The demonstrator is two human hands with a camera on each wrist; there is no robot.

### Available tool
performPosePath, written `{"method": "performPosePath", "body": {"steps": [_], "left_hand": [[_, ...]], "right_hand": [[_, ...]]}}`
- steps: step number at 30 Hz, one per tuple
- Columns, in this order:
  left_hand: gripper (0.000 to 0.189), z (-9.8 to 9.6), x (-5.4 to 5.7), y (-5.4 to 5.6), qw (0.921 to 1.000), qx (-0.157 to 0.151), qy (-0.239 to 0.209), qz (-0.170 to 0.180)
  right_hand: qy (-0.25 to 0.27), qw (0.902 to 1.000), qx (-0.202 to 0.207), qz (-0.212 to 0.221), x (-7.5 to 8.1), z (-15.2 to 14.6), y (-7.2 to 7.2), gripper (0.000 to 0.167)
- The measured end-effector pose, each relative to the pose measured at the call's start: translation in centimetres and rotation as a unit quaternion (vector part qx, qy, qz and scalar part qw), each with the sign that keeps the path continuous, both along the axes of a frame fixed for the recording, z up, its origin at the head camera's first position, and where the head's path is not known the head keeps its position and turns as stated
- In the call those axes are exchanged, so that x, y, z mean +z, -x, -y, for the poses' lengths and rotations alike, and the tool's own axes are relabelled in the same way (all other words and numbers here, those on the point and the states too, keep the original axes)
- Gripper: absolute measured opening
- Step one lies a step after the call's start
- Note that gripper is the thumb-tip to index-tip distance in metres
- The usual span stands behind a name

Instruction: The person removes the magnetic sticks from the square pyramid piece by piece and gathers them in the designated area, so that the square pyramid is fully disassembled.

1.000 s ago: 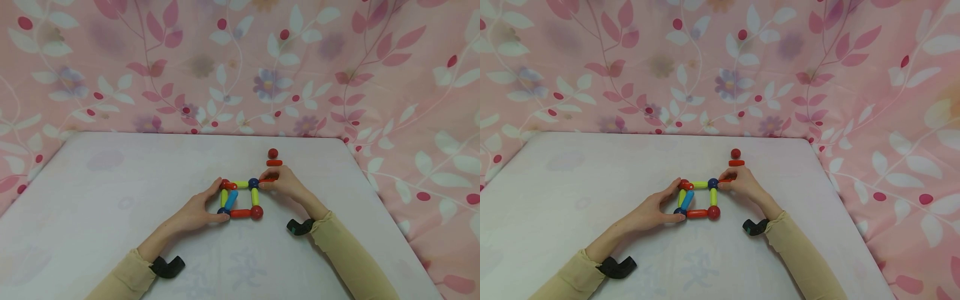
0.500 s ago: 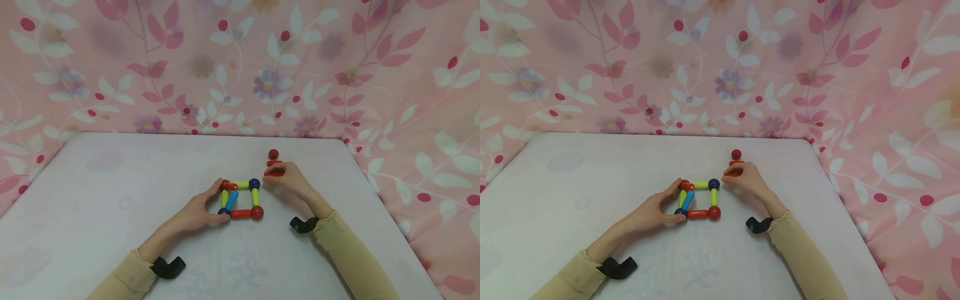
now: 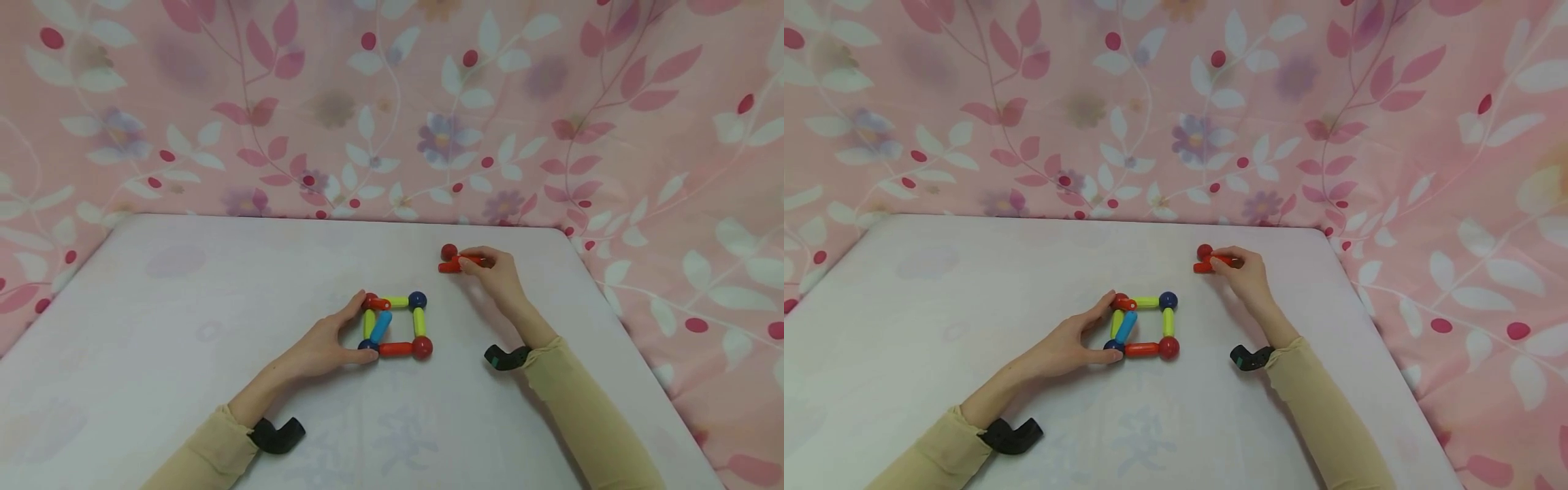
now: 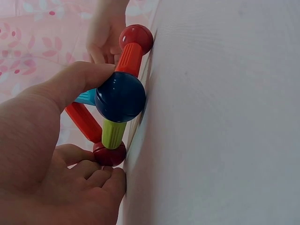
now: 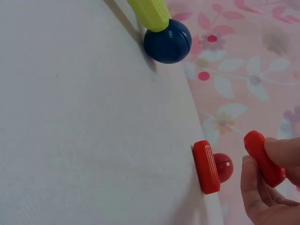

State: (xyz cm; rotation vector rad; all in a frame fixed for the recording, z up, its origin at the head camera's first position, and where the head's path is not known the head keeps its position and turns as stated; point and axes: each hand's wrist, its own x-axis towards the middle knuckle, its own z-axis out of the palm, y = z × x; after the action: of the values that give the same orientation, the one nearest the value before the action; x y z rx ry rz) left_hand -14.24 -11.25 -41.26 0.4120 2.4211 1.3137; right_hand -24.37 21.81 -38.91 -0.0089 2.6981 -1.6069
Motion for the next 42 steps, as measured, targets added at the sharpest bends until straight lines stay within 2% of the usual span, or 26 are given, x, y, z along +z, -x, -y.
{"method": "performPosePath", "body": {"steps": [5,13,24,31,42], "left_hand": [[0.104,0.0,-0.1,0.0,1.0000,0.002,0.004,0.000],[0.105,-0.1,-0.1,0.0,0.9999,0.001,0.008,-0.007],[0.105,0.0,-0.1,0.0,1.0000,0.000,0.006,-0.007],[0.104,0.0,-0.1,0.0,1.0000,0.001,0.001,-0.005],[0.103,-0.1,-0.1,0.0,1.0000,0.006,0.004,0.002]], "right_hand": [[0.039,0.9991,-0.010,0.014,-0.2,-0.5,0.1,0.034],[-0.030,0.9994,-0.007,-0.011,-1.3,-1.0,0.1,0.038],[-0.088,0.9960,-0.006,0.016,-2.3,-1.2,-0.1,0.037],[-0.101,0.9947,-0.001,-0.019,-2.8,-1.5,0.0,0.037],[-0.095,0.9953,-0.012,-0.018,-3.0,-1.5,0.0,0.040]]}}
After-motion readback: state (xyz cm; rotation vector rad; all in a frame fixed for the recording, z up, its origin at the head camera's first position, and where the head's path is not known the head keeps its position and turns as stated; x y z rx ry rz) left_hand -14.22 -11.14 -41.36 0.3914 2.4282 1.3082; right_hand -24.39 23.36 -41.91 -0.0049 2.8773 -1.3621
